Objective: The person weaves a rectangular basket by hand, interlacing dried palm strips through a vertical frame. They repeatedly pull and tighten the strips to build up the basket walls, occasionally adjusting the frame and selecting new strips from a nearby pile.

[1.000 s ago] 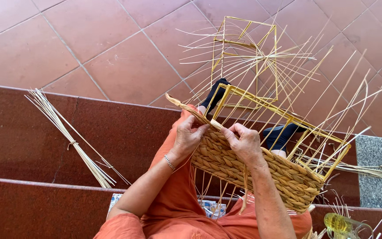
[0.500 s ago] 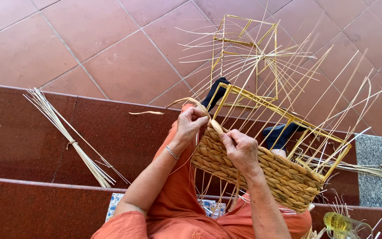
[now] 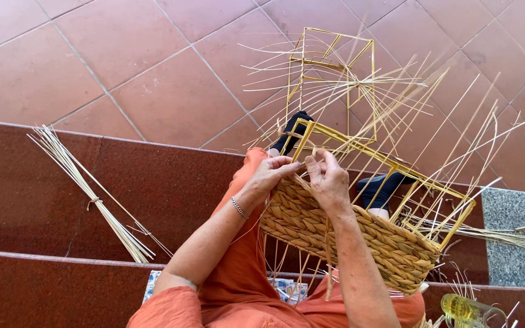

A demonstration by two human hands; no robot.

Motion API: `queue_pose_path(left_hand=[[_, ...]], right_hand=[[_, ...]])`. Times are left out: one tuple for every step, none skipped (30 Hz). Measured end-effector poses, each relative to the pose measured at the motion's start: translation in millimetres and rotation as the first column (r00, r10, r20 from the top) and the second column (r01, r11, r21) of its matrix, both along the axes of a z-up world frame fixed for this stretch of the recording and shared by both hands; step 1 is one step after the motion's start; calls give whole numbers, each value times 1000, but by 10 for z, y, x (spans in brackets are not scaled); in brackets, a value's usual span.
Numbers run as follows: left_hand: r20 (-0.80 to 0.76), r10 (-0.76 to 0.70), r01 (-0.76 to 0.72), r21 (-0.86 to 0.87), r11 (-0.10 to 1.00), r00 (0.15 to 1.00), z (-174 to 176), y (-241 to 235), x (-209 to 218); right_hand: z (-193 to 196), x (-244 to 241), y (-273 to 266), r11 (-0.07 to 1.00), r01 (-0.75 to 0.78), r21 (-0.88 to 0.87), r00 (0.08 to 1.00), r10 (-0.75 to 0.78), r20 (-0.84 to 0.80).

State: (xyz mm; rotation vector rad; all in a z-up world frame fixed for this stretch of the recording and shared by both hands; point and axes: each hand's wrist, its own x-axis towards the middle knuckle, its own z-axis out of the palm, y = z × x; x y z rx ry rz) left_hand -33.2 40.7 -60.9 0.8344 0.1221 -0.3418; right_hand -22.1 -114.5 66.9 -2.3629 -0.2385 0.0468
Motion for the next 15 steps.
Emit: queue_pose_path(left_hand=[[-9,-21,21,57,998,1000,-12,1,28],[-20,-45,47,114,992,999,-29,1,55],[-32,-69,74,169,983,997,-50,4,65],[0,-63,62,205,977,998,-71,7,81],[33,-58,48,240,970,998,-90,9,91],[66,-52,32,275,961,996,-101,23,97],[126,-12,-28,310,950,992,-107,33,104],[183,21,-83,341,936,983,-117,28,94],[241,51,-140,368,919,969,-131,10,96],[306,73,-197,397,896,949,-137,-20,88],[371,92,-255,420,871,924,-131,-46,87],[436,105,-313,439,842,894,-116,-59,92],[385,116,-294,445,846,916,-90,-68,79],[339,121,-274,451,849,933,-45,-58,89],[291,125,-253,457,853,948,9,-48,87]], right_hand=[[-23,29,4,983,51,179,997,-39,-73],[-47,43,-2,931,117,347,986,-68,-150],[-71,39,-17,846,190,498,970,-82,-231],[-91,30,-49,729,182,660,973,-38,-227],[-110,0,-89,581,170,796,977,6,-213],[-131,-48,-126,409,155,899,980,49,-191],[-146,-101,-188,259,174,950,964,150,-218],[-161,-179,-286,103,209,973,941,248,-228],[-174,-246,-401,-53,252,966,913,344,-219],[-181,-320,-539,-65,279,958,916,319,-245],[-183,-391,-692,-77,305,949,917,294,-271],[-193,-459,-831,-92,331,939,916,269,-297],[-215,-529,-951,-10,335,942,924,199,-326],[-244,-589,-1052,67,338,939,931,123,-344],[-278,-650,-1152,144,346,927,933,45,-356]])
